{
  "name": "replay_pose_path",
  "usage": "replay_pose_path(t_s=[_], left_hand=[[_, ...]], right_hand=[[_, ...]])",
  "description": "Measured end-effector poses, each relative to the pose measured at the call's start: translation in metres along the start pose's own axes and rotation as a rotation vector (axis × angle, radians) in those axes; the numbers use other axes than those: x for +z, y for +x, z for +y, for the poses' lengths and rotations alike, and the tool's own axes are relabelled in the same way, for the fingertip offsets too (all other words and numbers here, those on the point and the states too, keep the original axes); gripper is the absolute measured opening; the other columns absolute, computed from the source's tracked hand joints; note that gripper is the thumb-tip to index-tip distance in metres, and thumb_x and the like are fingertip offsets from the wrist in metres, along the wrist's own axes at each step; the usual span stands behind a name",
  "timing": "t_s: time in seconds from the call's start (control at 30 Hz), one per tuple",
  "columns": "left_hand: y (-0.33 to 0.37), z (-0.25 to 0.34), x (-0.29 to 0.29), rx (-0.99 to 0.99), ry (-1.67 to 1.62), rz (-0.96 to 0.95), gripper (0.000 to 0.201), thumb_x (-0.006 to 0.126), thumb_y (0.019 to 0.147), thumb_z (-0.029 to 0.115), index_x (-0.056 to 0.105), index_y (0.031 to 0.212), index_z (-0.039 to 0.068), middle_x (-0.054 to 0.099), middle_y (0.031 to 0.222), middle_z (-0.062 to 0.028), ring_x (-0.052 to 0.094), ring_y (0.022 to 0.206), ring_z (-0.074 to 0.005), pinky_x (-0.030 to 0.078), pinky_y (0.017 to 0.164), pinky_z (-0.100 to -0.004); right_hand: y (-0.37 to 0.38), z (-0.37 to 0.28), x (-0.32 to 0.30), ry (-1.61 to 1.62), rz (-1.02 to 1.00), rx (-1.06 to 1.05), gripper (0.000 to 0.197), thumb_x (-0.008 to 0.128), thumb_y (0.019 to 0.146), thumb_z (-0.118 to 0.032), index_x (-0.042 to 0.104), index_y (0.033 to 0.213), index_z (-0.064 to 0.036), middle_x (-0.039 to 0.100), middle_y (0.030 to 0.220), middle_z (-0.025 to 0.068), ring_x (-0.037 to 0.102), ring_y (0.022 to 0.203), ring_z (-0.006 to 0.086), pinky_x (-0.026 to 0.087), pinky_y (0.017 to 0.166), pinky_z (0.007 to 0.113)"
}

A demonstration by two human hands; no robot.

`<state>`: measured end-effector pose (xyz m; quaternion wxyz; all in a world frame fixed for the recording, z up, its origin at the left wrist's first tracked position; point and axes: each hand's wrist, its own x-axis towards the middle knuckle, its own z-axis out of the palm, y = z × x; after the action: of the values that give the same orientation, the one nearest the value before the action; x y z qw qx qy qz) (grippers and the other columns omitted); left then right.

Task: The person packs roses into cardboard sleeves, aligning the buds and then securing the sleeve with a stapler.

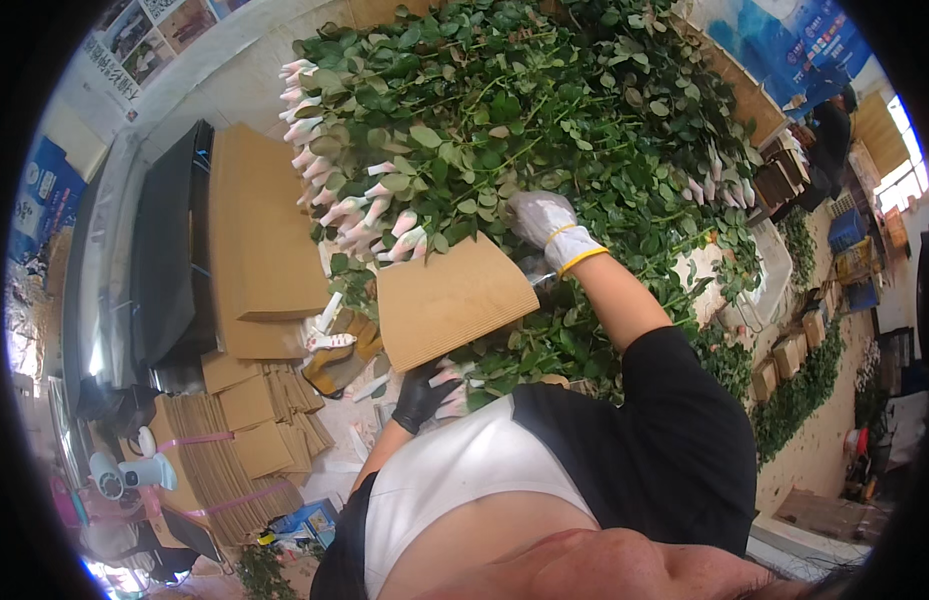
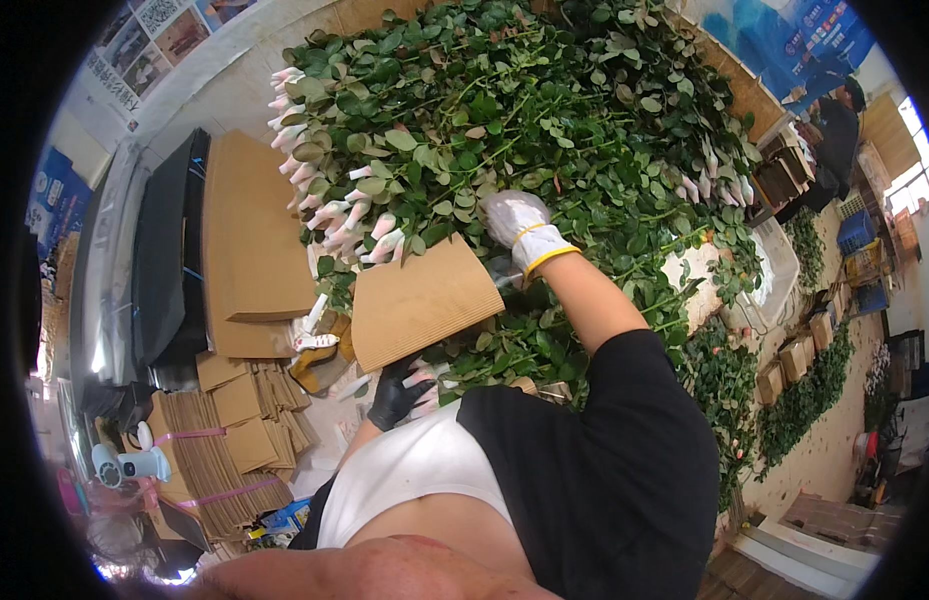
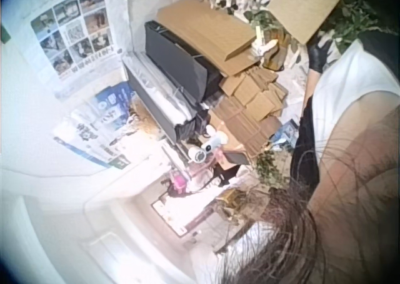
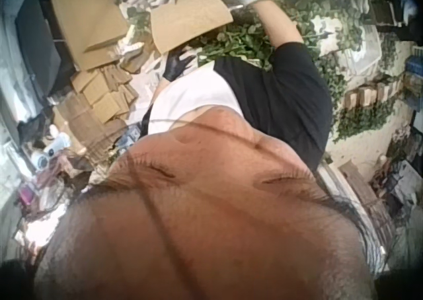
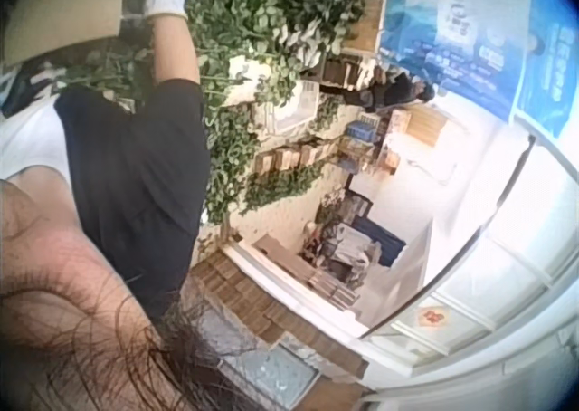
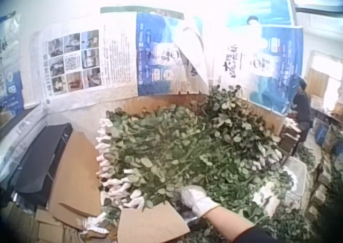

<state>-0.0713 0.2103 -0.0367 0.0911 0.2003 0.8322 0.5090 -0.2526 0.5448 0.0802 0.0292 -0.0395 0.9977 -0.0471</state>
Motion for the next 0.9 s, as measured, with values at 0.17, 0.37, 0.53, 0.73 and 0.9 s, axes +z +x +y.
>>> replay_pose_path(t_s=[0.17,0.37,0.53,0.73,0.9], left_hand=[[-0.004,-0.002,-0.001,-0.051,-0.039,-0.059,0.049,0.082,0.078,0.021,0.064,0.119,-0.001,0.070,0.108,-0.0177,0.067,0.100,-0.0301,0.052,0.088,-0.0391],[-0.001,-0.018,0.004,-0.061,-0.009,-0.009,0.052,0.083,0.078,0.027,0.066,0.118,0.000,0.072,0.104,-0.0171,0.069,0.098,-0.0292,0.053,0.088,-0.0378],[-0.001,-0.022,0.001,0.033,0.032,0.005,0.052,0.082,0.078,0.024,0.064,0.121,0.000,0.071,0.106,-0.0162,0.068,0.100,-0.0302,0.053,0.088,-0.0392],[0.013,-0.008,0.005,0.118,-0.004,-0.012,0.061,0.081,0.080,0.018,0.055,0.133,0.000,0.067,0.115,-0.0168,0.067,0.103,-0.0286,0.054,0.089,-0.0404],[0.009,-0.027,0.003,0.146,0.093,-0.019,0.063,0.082,0.080,0.017,0.055,0.134,0.003,0.067,0.110,-0.0174,0.067,0.100,-0.0281,0.055,0.088,-0.0393]], right_hand=[[-0.009,0.028,0.034,-0.017,-0.306,0.128,0.025,0.058,0.089,-0.017,0.072,0.107,-0.0059,0.070,0.113,0.0149,0.070,0.100,0.0332,0.057,0.080,0.043],[-0.030,0.065,-0.023,-0.209,-0.123,0.073,0.026,0.052,0.091,-0.015,0.070,0.109,-0.0099,0.070,0.113,0.0132,0.069,0.101,0.0347,0.057,0.083,0.043],[-0.064,0.126,-0.104,-0.175,-0.005,0.270,0.026,0.057,0.090,-0.019,0.073,0.109,-0.0115,0.070,0.112,0.0177,0.068,0.104,0.0336,0.054,0.092,0.042],[-0.180,0.175,-0.230,0.076,0.369,0.427,0.028,0.058,0.094,-0.027,0.069,0.113,-0.0090,0.070,0.105,0.0176,0.066,0.089,0.0353,0.051,0.078,0.045],[-0.240,0.133,-0.225,-0.177,0.559,-0.091,0.029,0.067,0.090,-0.021,0.068,0.117,-0.0102,0.072,0.102,0.0145,0.071,0.093,0.0269,0.056,0.079,0.040]])
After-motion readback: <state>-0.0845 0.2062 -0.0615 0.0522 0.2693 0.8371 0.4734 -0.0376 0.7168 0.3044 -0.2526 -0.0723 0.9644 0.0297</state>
